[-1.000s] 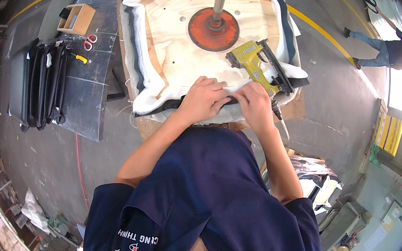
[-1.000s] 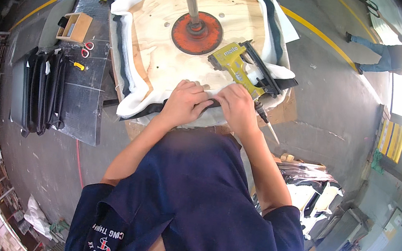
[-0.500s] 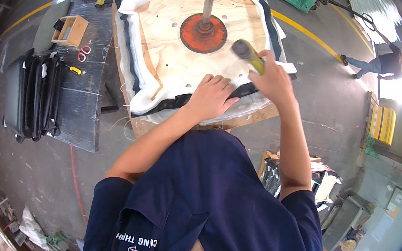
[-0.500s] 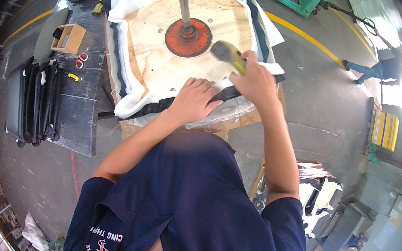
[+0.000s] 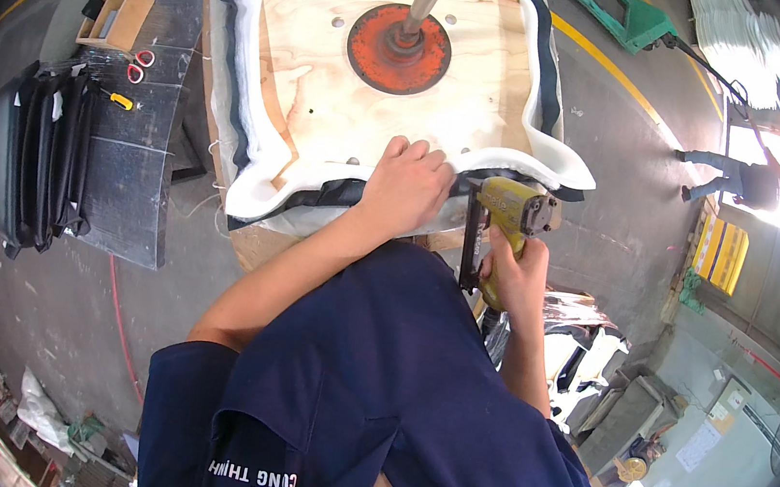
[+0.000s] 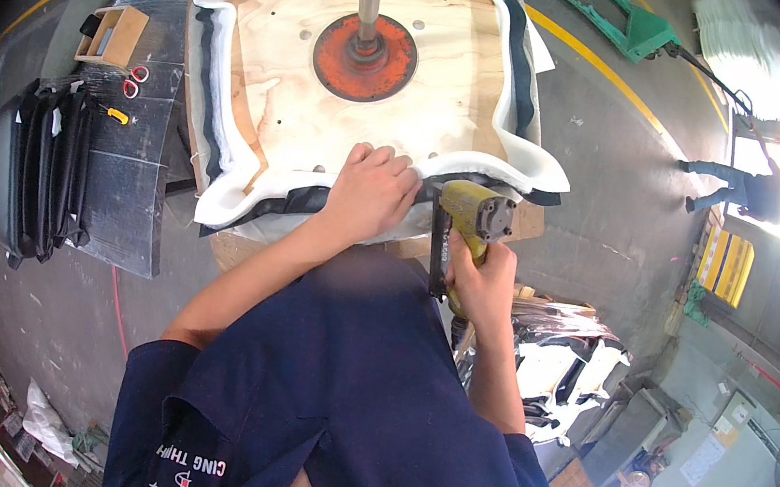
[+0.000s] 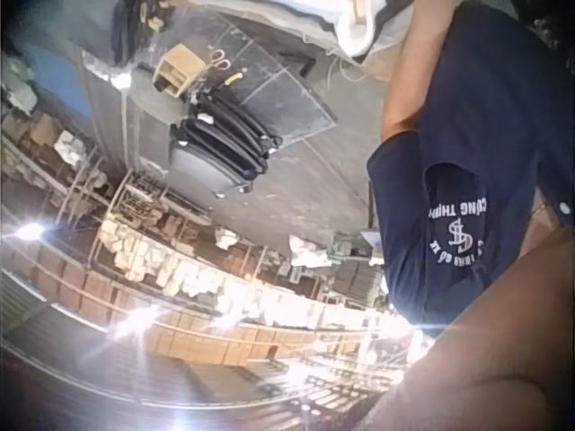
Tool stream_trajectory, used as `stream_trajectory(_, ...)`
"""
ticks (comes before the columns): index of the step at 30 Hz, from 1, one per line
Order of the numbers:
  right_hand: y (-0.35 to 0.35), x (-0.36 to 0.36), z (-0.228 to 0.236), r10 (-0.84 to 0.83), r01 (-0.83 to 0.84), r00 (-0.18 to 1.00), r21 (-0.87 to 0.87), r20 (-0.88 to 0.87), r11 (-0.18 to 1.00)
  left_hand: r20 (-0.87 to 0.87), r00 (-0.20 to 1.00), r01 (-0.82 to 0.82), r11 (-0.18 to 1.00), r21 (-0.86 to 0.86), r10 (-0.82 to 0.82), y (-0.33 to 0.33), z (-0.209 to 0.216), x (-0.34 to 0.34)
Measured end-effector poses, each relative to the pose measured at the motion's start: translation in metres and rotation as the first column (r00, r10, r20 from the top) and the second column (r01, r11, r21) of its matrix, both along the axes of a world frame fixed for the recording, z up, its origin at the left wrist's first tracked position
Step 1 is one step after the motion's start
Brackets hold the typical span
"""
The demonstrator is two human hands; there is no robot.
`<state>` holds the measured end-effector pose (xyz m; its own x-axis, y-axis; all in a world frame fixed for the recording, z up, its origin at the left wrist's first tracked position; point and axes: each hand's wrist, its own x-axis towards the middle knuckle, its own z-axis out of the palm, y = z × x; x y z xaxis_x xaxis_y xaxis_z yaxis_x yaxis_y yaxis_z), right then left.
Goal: The person places a white fabric over a wooden seat base, smooths it, and uses a staple gun to secure the fabric around the edges. The person repeatedly pulls and staples the fabric to ensure it is taut.
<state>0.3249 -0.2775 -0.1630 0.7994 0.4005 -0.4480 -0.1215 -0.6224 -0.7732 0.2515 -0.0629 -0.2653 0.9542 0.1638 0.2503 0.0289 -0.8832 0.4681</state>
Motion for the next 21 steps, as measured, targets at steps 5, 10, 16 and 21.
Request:
stream_trajectory(5, 0.011, -0.004, -0.018, 0.152, -0.125, 0.970, -0.148, 0.191, 0.981, -0.010, 1.000, -0.022, 1.000, -0.007, 0.022, -0.001, -0.001, 0.003)
stream_trajectory(10, 0.026, -0.001, 0.000, 0.102, -0.072, 0.987, -0.224, 0.125, 0.972, -0.011, 0.999, -0.031, 0.999, -0.026, 0.031, -0.002, 0.002, 0.004)
stream_trajectory(16, 0.041, 0.006, 0.004, 0.162, -0.111, 0.976, -0.308, 0.146, 0.945, -0.031, 0.998, -0.049, 0.998, -0.046, 0.048, -0.005, -0.002, 0.009)
stream_trajectory(21, 0.044, 0.012, 0.005, 0.125, -0.082, 0.985, -0.309, 0.121, 0.948, -0.033, 0.999, -0.007, 0.998, -0.068, 0.005, 0.003, -0.002, 0.008)
